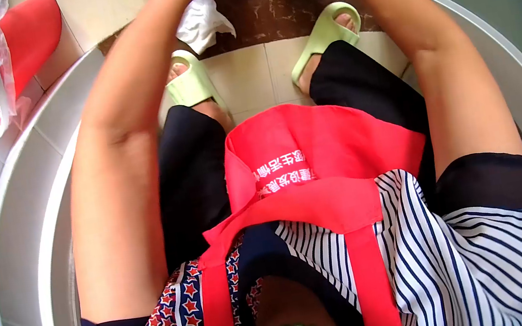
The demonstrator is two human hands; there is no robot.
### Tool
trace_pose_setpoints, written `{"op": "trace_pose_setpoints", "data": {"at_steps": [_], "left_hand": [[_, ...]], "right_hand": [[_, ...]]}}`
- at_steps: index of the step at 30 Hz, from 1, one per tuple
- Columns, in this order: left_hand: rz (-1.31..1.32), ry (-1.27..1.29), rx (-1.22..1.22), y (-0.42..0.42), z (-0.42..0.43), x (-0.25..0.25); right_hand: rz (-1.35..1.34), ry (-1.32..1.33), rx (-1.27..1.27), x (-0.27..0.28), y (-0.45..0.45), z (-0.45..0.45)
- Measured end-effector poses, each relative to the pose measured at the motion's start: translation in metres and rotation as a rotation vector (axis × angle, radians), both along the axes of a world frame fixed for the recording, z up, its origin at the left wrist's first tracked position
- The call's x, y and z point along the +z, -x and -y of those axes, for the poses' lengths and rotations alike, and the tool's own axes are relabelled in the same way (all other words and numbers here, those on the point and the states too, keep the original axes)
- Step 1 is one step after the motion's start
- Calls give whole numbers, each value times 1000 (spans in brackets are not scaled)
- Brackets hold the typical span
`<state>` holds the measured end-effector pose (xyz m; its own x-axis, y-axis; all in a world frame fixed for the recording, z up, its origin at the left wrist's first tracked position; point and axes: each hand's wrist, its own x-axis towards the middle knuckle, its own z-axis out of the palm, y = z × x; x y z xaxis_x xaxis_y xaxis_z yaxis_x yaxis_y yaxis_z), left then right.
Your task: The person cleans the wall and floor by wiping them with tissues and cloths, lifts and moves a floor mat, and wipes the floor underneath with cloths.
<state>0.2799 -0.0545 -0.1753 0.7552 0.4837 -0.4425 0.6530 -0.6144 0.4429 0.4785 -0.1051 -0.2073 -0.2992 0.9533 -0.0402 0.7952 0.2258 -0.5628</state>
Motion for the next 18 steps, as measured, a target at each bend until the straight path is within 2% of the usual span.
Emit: {"op": "trace_pose_setpoints", "data": {"at_steps": [1,4,7,8,11,12,13,14,15,17,18], "left_hand": [[-130,13,-57,-12,20,6],[-93,3,-64,-17,57,11],[-107,-68,-91,-13,67,12],[-121,-79,-107,-13,74,10],[-68,-148,-26,-15,100,-4],[-65,-196,-69,-15,107,-5],[-68,-240,-118,-15,117,-3],[-23,-280,-120,-19,125,-12],[-67,-262,-178,-22,136,-17],[-66,-153,-207,-23,158,-18],[-151,-78,-238,-23,165,-14]], "right_hand": [[43,-8,29,2,-3,21],[-13,140,-68,9,-5,63],[86,283,-139,38,12,70],[21,201,-79,26,9,74],[132,268,-82,14,11,86],[126,242,29,-2,4,89],[208,194,18,7,9,104],[248,294,21,0,8,112],[302,379,34,-3,10,124],[299,346,100,-5,11,150],[338,383,123,-6,12,156]]}}
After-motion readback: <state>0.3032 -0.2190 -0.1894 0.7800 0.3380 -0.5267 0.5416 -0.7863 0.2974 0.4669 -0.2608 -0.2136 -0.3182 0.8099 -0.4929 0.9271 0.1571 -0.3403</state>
